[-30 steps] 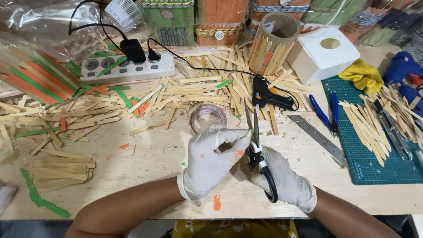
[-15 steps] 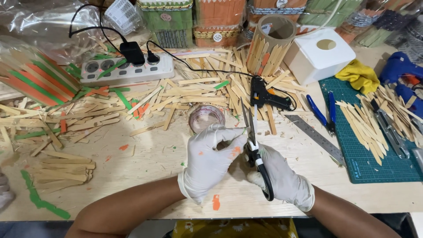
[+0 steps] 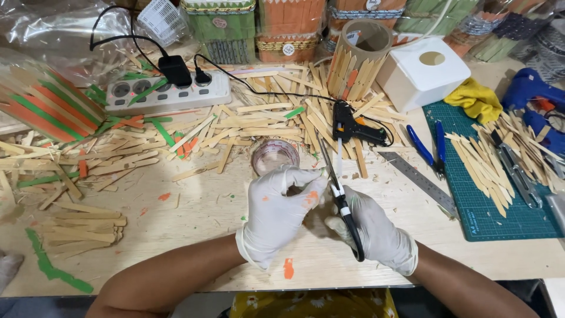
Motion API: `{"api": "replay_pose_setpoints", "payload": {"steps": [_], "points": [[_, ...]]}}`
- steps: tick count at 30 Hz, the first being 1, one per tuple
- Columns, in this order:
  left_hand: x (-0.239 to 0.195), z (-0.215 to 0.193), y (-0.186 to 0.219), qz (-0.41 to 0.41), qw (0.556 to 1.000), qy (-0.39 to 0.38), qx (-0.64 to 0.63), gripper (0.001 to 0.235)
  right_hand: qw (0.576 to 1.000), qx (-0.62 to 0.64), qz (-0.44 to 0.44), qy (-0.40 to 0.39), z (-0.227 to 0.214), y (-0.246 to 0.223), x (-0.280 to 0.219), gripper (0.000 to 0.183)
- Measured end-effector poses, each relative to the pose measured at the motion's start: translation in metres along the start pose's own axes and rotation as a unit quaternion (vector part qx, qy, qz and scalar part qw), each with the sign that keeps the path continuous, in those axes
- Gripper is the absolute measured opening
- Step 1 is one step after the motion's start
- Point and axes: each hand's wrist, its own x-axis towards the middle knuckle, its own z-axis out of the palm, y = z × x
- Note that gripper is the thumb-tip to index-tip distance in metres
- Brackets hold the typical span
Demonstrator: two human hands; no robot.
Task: Cutting and gluing popsicle sticks onto a cylindrical base to create a craft item.
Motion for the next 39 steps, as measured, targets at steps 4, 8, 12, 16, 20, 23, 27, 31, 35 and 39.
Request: {"api": "replay_pose_setpoints", "payload": {"steps": [4, 8, 12, 16, 20, 23, 27, 31, 35, 39], "points": [[-0.001, 0.01, -0.005, -0.074, 0.995, 0.065, -0.015, 0.013, 0.989, 0.096, 0.098, 0.055, 0.006, 0.016, -0.002, 0.038], [0.004, 0.006, -0.002, -0.044, 0.997, 0.055, -0.021, 0.011, 0.98, 0.131, 0.114, 0.1, 0.008, 0.028, 0.004, 0.035], [0.015, -0.003, 0.026, 0.101, 0.994, 0.025, -0.039, 0.011, 0.95, 0.195, 0.153, 0.189, -0.003, 0.026, 0.014, 0.031], [0.017, -0.016, -0.011, 0.331, 0.929, 0.074, 0.148, 0.02, 0.952, 0.125, 0.131, 0.245, -0.028, 0.02, 0.014, 0.034], [0.019, -0.031, -0.013, 0.623, 0.662, 0.11, 0.402, 0.029, 0.958, -0.143, 0.196, 0.15, -0.048, 0.009, 0.027, 0.032], [0.017, -0.03, -0.026, 0.658, 0.619, 0.116, 0.412, 0.032, 0.938, -0.215, 0.263, 0.069, -0.059, -0.028, 0.038, 0.044], [0.018, -0.009, -0.019, 0.647, 0.58, 0.274, 0.412, 0.026, 0.938, -0.317, 0.138, 0.001, -0.077, -0.03, 0.026, 0.056], [0.014, -0.021, -0.04, 0.667, 0.6, 0.223, 0.381, 0.023, 0.937, -0.333, 0.104, -0.03, -0.093, -0.015, -0.014, 0.054], [0.015, -0.031, -0.042, 0.653, 0.593, 0.118, 0.456, 0.034, 0.897, -0.431, 0.085, -0.036, -0.121, 0.017, -0.055, 0.056], [0.01, -0.024, -0.05, 0.615, 0.637, 0.088, 0.456, 0.017, 0.893, -0.396, 0.211, -0.031, -0.137, 0.015, -0.068, 0.048]]}}
